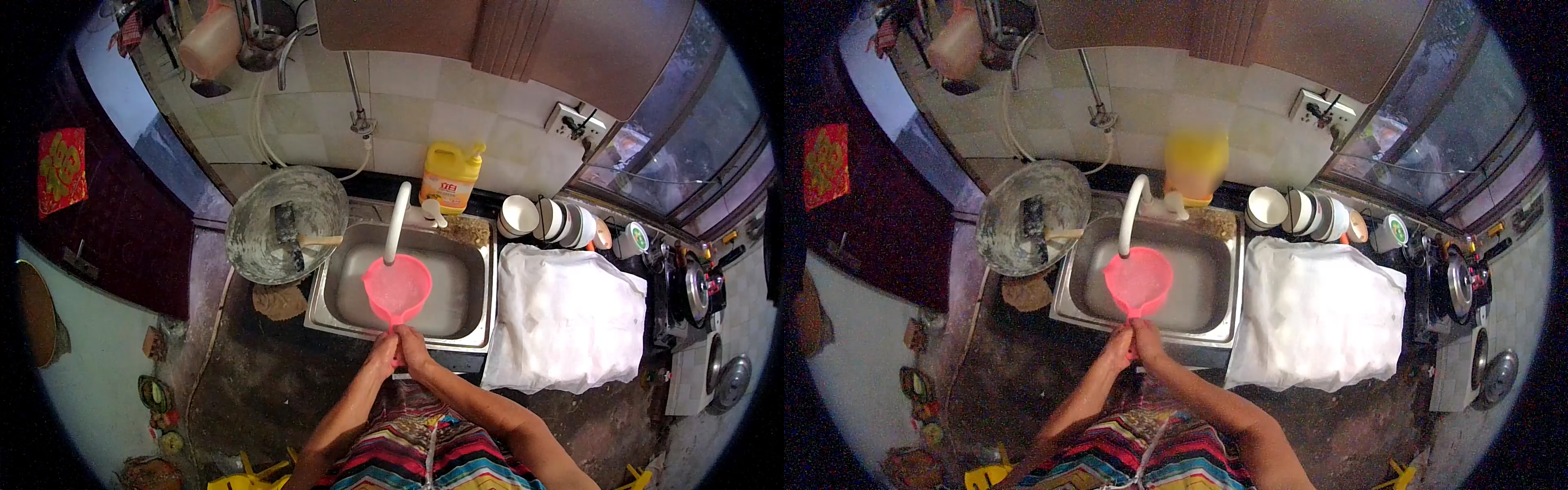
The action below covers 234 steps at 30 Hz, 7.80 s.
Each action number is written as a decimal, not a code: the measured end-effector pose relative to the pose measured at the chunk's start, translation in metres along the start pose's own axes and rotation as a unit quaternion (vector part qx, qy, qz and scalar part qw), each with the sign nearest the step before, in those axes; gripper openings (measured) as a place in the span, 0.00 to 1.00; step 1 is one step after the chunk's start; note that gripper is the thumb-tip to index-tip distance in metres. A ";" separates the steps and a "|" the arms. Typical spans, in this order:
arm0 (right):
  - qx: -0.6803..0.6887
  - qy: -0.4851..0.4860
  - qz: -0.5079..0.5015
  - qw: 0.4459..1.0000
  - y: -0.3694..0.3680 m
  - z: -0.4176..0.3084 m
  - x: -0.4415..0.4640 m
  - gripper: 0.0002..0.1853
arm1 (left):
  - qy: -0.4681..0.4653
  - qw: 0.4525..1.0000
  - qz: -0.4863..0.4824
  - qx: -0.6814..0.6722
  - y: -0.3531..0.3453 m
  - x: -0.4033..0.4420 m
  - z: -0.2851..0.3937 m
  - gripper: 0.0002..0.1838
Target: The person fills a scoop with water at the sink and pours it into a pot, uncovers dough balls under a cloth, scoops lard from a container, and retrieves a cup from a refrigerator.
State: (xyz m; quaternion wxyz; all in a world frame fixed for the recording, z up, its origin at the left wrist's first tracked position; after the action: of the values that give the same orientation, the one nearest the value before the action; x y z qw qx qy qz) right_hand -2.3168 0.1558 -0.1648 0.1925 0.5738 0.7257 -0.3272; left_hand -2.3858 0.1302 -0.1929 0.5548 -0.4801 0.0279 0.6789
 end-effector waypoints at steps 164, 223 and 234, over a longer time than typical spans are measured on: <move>0.460 0.331 0.328 0.756 1.029 0.104 -0.588 0.20 | 0.425 0.575 -0.549 0.433 -0.888 -0.171 -0.820 0.03; 0.400 0.360 0.208 0.817 2.224 -0.161 -0.838 0.23 | -0.360 0.438 -0.358 0.742 -1.934 -0.015 -1.466 0.15; 0.297 0.608 0.216 0.704 2.212 -0.226 -0.849 0.28 | -0.569 0.269 -0.217 0.746 -1.967 -0.084 -1.405 0.13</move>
State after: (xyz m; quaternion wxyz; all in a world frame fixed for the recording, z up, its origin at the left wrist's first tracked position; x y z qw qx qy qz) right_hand 0.0525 -0.0049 -0.0097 -0.4056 0.8167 0.4066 -0.0553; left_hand 0.0150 0.0204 0.0830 0.6709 0.6648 0.0944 0.3147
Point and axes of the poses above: each hand's wrist, its own x-axis towards the middle knuckle, its own y-axis out of the back of the hand, z = x × y, the point moved 5 cm from there along x, towards the middle knuckle, and after that the axes turned 1 degree about x, right-handed, at the moved point
